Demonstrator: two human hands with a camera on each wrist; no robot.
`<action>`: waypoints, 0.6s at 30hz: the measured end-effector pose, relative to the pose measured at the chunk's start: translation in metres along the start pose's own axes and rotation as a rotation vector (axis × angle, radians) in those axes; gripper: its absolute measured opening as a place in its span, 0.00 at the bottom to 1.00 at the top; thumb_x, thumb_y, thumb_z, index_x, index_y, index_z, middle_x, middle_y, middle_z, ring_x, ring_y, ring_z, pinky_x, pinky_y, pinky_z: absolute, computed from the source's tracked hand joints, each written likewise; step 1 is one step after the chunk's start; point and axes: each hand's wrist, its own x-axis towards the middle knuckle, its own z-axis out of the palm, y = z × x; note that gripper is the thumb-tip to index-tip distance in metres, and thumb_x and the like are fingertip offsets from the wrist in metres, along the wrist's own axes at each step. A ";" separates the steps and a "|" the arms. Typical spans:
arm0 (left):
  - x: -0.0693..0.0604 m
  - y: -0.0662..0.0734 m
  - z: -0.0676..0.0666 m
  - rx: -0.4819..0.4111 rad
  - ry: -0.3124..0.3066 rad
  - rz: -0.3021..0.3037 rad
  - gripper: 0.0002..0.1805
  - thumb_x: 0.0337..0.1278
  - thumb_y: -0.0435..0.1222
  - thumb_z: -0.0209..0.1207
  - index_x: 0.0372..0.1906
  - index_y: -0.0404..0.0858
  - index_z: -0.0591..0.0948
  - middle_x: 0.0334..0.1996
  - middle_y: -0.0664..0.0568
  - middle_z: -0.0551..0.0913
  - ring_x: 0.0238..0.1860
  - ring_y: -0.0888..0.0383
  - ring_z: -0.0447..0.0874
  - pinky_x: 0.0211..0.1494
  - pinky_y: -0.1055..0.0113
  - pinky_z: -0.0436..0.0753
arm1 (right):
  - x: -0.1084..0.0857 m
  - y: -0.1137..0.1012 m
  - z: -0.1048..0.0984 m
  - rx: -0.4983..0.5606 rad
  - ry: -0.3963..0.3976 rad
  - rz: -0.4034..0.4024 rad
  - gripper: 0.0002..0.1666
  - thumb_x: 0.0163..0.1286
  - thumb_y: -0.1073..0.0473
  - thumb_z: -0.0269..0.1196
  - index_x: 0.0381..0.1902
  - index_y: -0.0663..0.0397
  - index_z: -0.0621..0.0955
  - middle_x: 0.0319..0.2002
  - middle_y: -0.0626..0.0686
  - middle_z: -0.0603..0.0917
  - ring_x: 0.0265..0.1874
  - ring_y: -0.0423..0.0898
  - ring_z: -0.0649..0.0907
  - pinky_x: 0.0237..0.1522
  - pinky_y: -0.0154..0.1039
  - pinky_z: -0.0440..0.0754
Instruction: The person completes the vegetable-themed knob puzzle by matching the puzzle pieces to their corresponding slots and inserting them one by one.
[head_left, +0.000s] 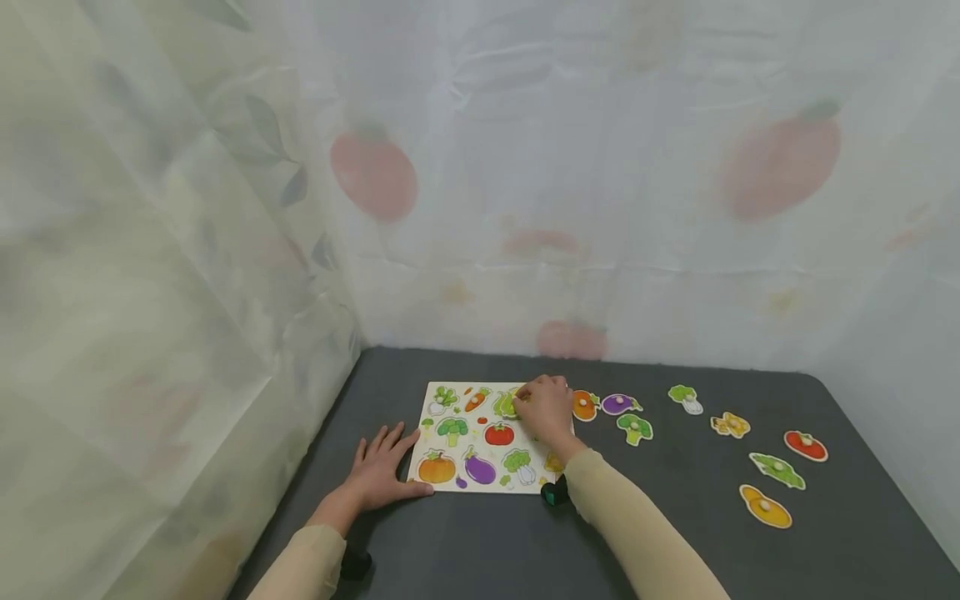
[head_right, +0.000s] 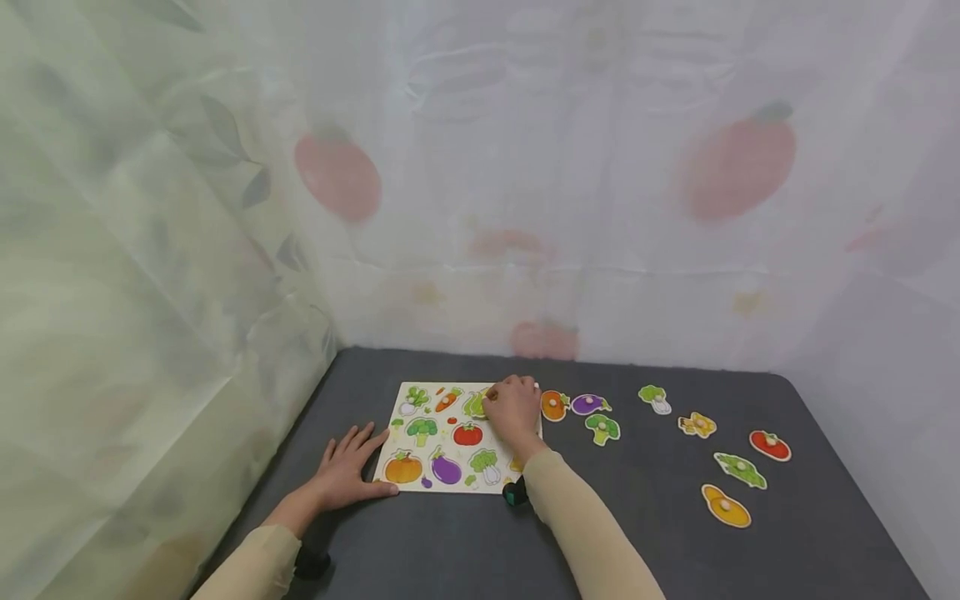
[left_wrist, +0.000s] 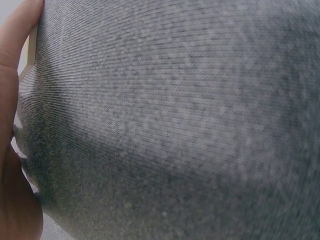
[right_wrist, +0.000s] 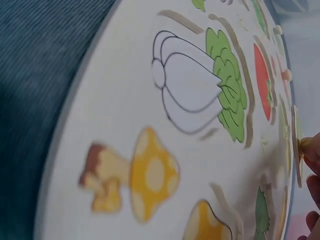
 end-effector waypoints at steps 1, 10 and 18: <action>0.000 0.000 0.000 -0.003 -0.004 -0.001 0.62 0.41 0.74 0.66 0.81 0.50 0.62 0.81 0.41 0.53 0.80 0.34 0.43 0.74 0.29 0.38 | 0.000 -0.001 0.001 -0.002 -0.001 -0.001 0.09 0.66 0.49 0.70 0.36 0.45 0.92 0.44 0.51 0.83 0.54 0.56 0.73 0.60 0.58 0.67; -0.001 -0.001 0.000 -0.003 -0.014 -0.001 0.62 0.42 0.75 0.66 0.81 0.50 0.61 0.81 0.42 0.52 0.80 0.34 0.42 0.74 0.29 0.38 | 0.001 -0.007 0.010 0.007 0.003 0.027 0.09 0.66 0.49 0.70 0.36 0.46 0.92 0.43 0.51 0.82 0.53 0.56 0.73 0.60 0.58 0.67; 0.000 -0.003 0.001 -0.021 0.013 0.017 0.62 0.42 0.73 0.67 0.80 0.47 0.63 0.80 0.40 0.54 0.79 0.33 0.44 0.74 0.28 0.38 | 0.003 -0.009 0.018 0.006 0.013 0.042 0.09 0.66 0.48 0.70 0.36 0.45 0.91 0.42 0.49 0.80 0.53 0.53 0.72 0.56 0.54 0.68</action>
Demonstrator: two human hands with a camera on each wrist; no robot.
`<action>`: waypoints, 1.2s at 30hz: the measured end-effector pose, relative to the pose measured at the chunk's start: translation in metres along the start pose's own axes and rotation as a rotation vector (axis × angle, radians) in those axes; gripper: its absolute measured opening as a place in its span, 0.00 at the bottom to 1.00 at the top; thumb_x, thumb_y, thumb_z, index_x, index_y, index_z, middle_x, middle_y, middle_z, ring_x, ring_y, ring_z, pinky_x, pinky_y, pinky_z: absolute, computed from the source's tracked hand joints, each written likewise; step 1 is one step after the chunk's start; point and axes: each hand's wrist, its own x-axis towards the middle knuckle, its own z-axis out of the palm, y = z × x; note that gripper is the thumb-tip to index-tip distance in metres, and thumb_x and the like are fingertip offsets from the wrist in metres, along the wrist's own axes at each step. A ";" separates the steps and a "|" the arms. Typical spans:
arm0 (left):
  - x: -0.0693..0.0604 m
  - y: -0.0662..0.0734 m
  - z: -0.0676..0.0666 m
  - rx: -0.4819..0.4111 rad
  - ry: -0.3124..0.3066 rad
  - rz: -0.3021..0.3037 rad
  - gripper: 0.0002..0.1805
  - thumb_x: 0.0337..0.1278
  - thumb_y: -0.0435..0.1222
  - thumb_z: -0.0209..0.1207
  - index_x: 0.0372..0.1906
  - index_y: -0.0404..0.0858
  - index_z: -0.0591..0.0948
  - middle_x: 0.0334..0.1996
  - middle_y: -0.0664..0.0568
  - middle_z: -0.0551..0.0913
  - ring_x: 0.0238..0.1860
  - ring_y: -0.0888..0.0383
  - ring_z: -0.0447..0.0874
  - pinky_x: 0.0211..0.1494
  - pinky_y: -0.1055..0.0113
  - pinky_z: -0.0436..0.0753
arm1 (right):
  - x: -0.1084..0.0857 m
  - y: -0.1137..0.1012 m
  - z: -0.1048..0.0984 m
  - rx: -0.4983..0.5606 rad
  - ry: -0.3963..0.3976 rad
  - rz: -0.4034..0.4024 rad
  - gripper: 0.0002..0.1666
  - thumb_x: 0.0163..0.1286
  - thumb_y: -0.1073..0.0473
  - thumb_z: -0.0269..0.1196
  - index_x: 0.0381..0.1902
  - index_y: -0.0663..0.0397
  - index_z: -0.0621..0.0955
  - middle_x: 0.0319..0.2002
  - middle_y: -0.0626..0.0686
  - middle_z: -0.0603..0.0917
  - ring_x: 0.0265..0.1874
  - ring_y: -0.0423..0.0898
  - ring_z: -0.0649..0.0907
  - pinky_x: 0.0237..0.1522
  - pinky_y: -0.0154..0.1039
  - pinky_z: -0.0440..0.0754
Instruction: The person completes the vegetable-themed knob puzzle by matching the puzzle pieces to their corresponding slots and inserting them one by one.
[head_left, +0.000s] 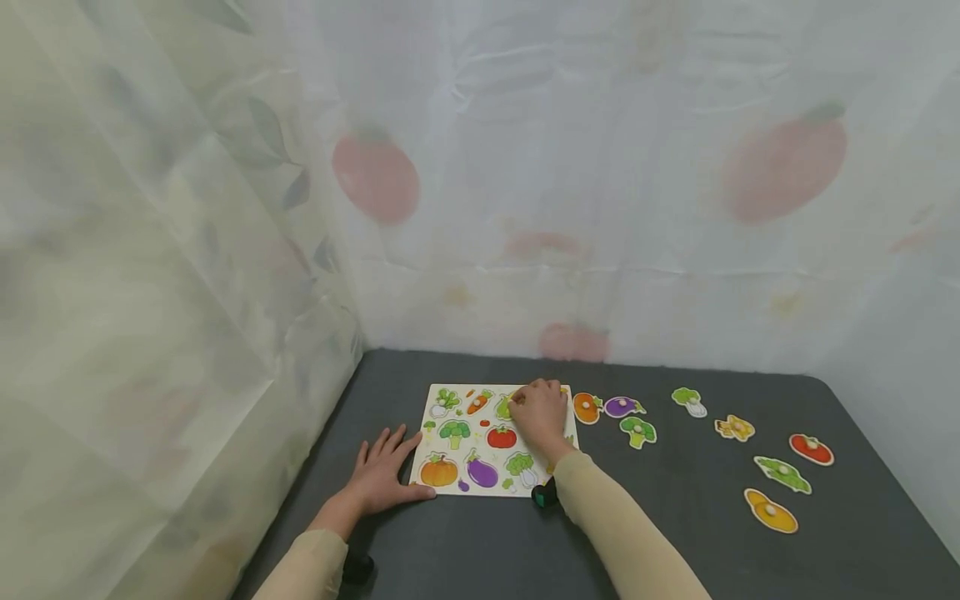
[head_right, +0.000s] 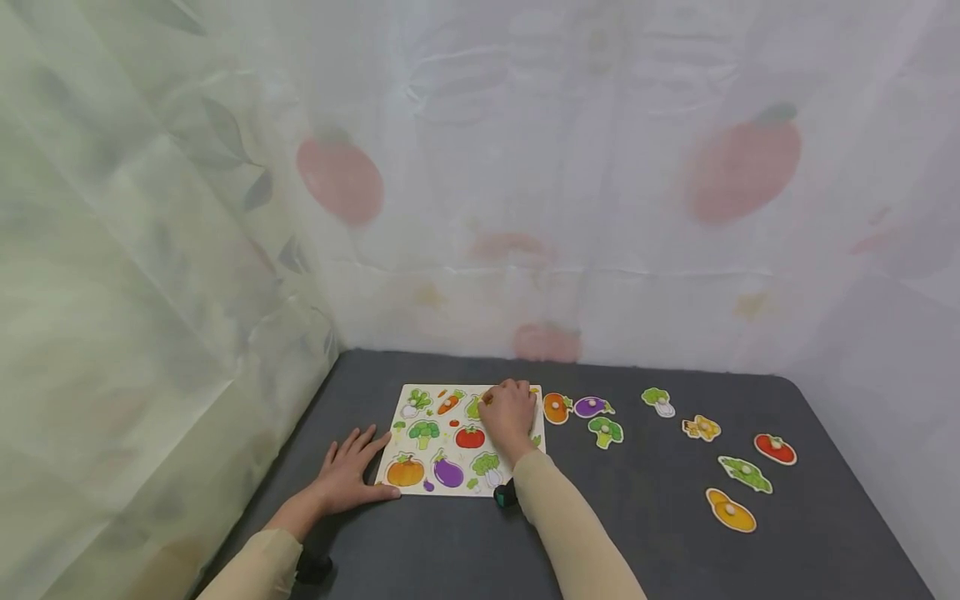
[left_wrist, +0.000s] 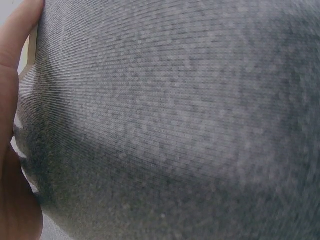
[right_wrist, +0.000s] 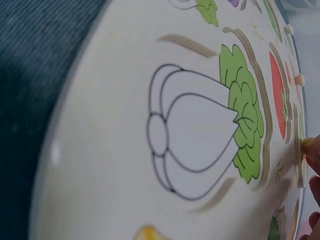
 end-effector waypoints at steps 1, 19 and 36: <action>0.000 0.000 0.000 -0.004 0.000 0.000 0.62 0.42 0.73 0.67 0.81 0.47 0.63 0.80 0.40 0.54 0.79 0.33 0.43 0.74 0.28 0.38 | 0.000 0.000 0.000 0.000 0.003 -0.001 0.09 0.66 0.48 0.70 0.36 0.45 0.91 0.42 0.49 0.80 0.53 0.53 0.72 0.56 0.54 0.68; 0.001 0.003 -0.001 0.015 -0.004 -0.011 0.62 0.41 0.74 0.66 0.81 0.49 0.62 0.81 0.42 0.54 0.80 0.35 0.43 0.75 0.29 0.38 | 0.002 -0.002 0.002 -0.029 0.013 0.012 0.10 0.66 0.48 0.70 0.37 0.45 0.92 0.44 0.50 0.81 0.54 0.54 0.72 0.57 0.54 0.69; 0.001 0.003 -0.001 0.038 -0.021 -0.031 0.62 0.41 0.75 0.66 0.81 0.50 0.61 0.81 0.43 0.54 0.80 0.35 0.43 0.75 0.29 0.38 | 0.002 -0.002 0.007 -0.052 0.005 0.024 0.10 0.65 0.47 0.70 0.37 0.44 0.92 0.45 0.51 0.82 0.54 0.54 0.72 0.59 0.56 0.69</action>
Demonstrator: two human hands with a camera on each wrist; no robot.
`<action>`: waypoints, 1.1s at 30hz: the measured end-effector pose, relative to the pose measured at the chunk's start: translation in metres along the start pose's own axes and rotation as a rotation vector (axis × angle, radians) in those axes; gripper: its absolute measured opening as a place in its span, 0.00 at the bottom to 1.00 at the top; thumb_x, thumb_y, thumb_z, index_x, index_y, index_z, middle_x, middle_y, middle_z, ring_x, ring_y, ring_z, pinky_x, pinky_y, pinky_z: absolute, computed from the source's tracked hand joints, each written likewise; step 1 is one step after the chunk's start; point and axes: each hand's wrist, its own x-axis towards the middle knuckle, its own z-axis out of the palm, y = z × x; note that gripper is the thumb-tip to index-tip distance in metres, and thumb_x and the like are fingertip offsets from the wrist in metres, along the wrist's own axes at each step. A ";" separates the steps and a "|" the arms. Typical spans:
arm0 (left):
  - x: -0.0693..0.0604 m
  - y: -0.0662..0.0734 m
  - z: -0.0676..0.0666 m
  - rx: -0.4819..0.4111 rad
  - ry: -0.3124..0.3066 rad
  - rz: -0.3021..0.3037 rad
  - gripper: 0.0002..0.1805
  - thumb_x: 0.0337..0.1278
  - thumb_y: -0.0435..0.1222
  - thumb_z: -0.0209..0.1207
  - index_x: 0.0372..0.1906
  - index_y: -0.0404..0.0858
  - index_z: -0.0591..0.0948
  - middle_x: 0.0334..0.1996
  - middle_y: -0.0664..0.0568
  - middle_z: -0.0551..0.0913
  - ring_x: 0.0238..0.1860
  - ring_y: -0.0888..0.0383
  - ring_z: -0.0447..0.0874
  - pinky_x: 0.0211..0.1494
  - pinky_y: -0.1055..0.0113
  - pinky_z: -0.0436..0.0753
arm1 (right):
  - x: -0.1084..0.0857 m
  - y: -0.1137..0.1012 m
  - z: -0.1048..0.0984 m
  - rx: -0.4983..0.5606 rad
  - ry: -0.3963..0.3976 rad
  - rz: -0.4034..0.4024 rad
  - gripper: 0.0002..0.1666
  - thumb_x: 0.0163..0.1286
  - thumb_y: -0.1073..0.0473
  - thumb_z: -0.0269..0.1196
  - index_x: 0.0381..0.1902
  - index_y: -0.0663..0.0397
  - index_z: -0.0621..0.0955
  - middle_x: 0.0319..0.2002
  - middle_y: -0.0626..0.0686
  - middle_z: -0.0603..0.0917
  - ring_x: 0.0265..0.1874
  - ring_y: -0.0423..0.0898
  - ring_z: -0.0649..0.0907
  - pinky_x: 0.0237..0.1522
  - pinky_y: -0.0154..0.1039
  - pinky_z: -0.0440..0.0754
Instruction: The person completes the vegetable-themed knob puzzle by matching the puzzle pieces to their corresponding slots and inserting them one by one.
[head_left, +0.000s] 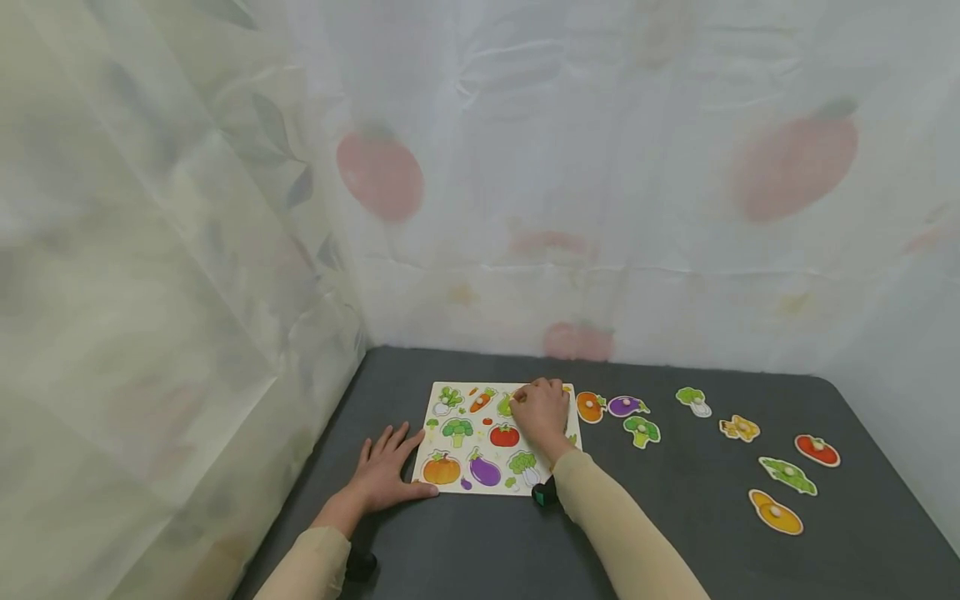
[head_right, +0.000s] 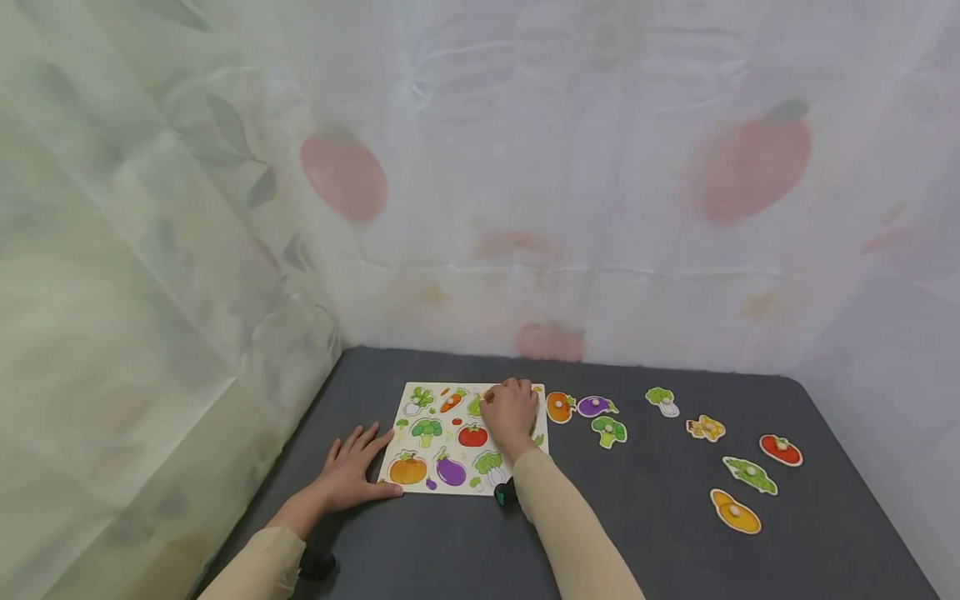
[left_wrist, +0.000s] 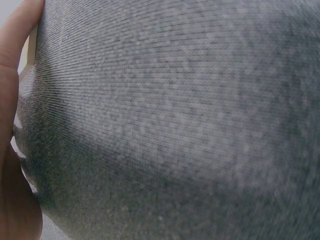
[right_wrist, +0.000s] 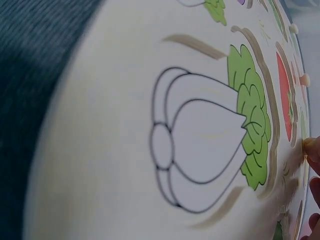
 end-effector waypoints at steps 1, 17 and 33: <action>0.000 0.000 0.000 0.001 0.000 0.000 0.62 0.41 0.75 0.66 0.82 0.51 0.61 0.81 0.43 0.53 0.80 0.35 0.43 0.75 0.29 0.38 | 0.000 0.000 0.000 0.000 0.001 -0.001 0.10 0.65 0.47 0.71 0.37 0.44 0.92 0.44 0.51 0.82 0.54 0.54 0.72 0.58 0.56 0.69; -0.002 -0.002 0.001 -0.043 0.030 0.031 0.63 0.41 0.74 0.67 0.81 0.47 0.63 0.80 0.39 0.55 0.79 0.33 0.43 0.74 0.29 0.38 | -0.002 -0.002 -0.003 -0.032 0.001 -0.034 0.11 0.67 0.47 0.71 0.39 0.45 0.92 0.44 0.51 0.81 0.54 0.54 0.72 0.56 0.54 0.69; 0.016 -0.001 -0.001 -0.009 -0.010 0.042 0.62 0.42 0.74 0.66 0.81 0.49 0.61 0.81 0.42 0.52 0.80 0.35 0.42 0.74 0.29 0.39 | 0.009 0.041 -0.055 0.157 0.020 -0.095 0.18 0.72 0.46 0.67 0.52 0.48 0.90 0.55 0.57 0.81 0.60 0.61 0.71 0.63 0.62 0.67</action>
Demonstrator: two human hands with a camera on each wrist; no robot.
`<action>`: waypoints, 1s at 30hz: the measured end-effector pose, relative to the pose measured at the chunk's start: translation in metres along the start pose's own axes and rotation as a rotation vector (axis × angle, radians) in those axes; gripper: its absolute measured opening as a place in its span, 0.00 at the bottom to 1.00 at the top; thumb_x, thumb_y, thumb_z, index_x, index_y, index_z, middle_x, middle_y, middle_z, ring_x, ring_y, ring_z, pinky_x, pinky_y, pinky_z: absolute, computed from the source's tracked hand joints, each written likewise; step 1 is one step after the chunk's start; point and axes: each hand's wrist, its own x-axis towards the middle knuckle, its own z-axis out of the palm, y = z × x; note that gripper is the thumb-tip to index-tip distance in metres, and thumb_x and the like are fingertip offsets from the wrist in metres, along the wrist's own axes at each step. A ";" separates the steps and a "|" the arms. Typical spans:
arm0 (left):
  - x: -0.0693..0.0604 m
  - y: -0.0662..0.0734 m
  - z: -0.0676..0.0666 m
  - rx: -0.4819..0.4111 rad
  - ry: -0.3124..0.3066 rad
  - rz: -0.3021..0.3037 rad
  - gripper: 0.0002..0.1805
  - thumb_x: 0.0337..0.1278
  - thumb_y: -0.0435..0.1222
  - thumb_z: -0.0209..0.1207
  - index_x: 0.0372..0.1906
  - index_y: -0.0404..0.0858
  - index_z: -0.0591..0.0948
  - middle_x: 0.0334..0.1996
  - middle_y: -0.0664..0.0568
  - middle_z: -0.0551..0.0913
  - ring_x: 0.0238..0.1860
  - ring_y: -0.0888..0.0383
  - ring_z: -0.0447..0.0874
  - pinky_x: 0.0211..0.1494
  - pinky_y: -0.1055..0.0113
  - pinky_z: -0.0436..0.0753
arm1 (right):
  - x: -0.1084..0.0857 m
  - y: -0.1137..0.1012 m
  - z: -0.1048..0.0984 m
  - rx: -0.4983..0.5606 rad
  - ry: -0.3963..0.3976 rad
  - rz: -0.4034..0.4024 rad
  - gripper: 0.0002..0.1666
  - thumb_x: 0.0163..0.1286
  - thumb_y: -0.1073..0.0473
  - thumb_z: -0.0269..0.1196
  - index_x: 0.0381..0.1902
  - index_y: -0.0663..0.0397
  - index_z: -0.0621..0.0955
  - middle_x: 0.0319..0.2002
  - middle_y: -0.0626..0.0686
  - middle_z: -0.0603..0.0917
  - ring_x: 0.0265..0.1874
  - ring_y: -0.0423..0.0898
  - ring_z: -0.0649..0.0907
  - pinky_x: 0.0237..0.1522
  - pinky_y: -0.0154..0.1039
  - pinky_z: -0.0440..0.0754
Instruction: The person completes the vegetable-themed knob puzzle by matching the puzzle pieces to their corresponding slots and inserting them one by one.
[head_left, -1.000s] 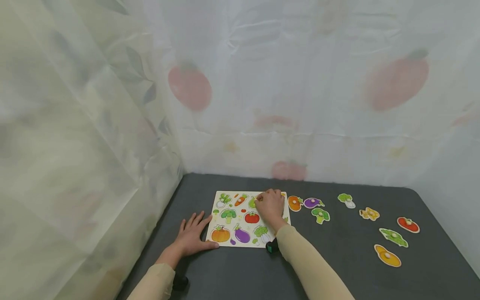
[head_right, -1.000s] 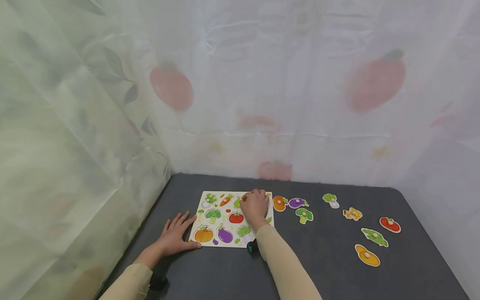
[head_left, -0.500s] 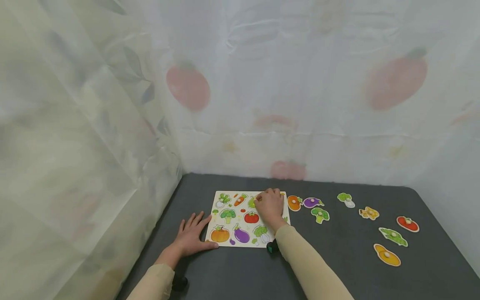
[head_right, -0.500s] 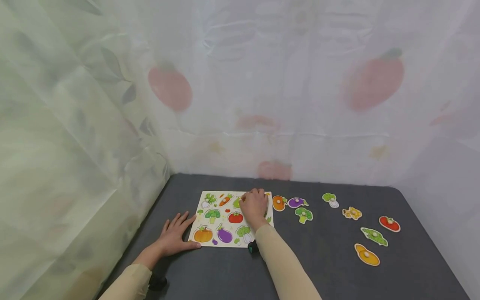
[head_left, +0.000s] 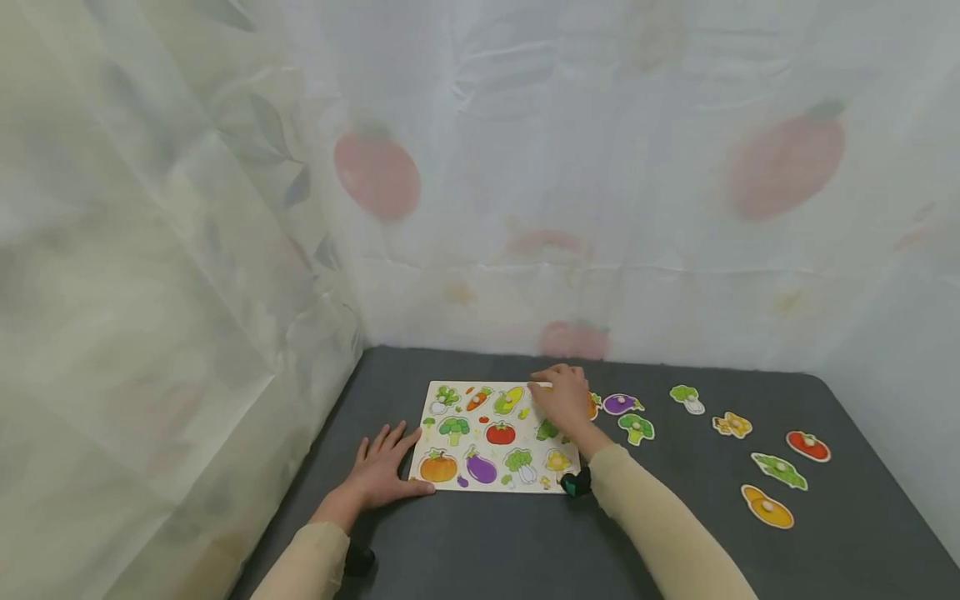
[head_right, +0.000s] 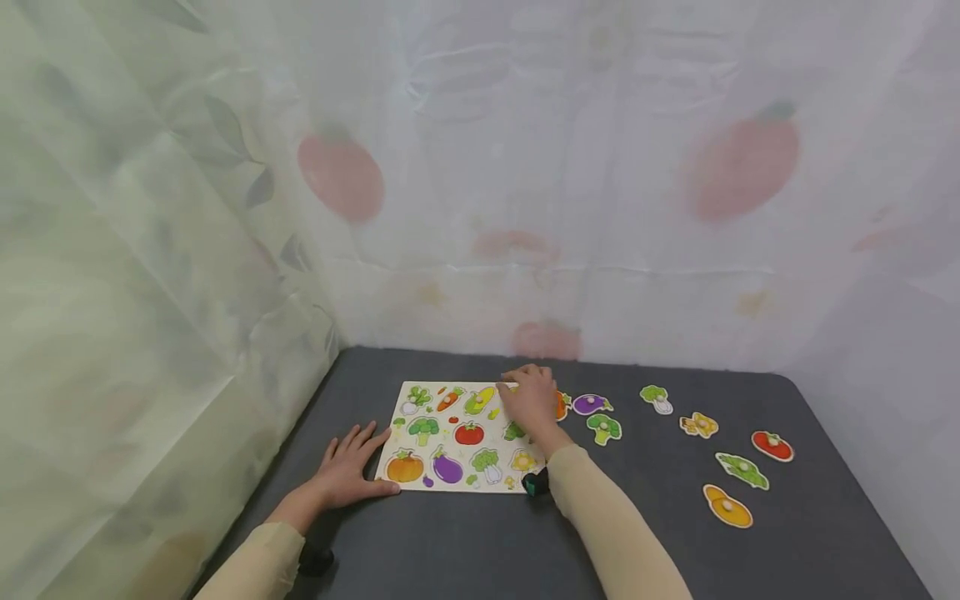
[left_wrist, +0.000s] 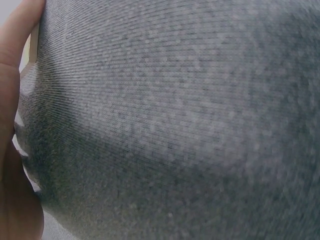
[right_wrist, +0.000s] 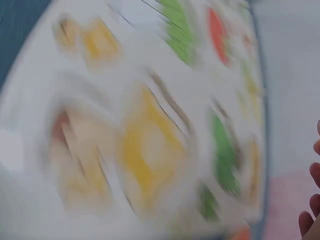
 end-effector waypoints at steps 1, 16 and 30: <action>0.001 0.000 0.000 0.005 -0.003 0.000 0.63 0.42 0.74 0.66 0.82 0.49 0.61 0.81 0.42 0.52 0.80 0.35 0.42 0.74 0.29 0.39 | 0.002 0.004 -0.011 0.027 0.020 -0.004 0.19 0.72 0.46 0.66 0.53 0.49 0.89 0.56 0.57 0.81 0.61 0.61 0.71 0.64 0.63 0.66; 0.011 -0.016 0.008 -0.022 0.012 0.013 0.65 0.39 0.78 0.63 0.82 0.51 0.60 0.81 0.41 0.52 0.80 0.34 0.41 0.74 0.29 0.35 | -0.017 0.053 -0.103 0.088 0.066 -0.075 0.21 0.75 0.48 0.64 0.57 0.54 0.87 0.54 0.58 0.83 0.61 0.62 0.73 0.64 0.66 0.64; 0.009 -0.013 0.004 -0.016 -0.003 0.014 0.64 0.41 0.76 0.64 0.82 0.47 0.60 0.80 0.37 0.52 0.79 0.31 0.42 0.72 0.26 0.36 | -0.121 0.142 -0.160 -0.037 0.001 -0.138 0.12 0.69 0.60 0.70 0.49 0.56 0.89 0.46 0.54 0.87 0.49 0.60 0.82 0.49 0.63 0.78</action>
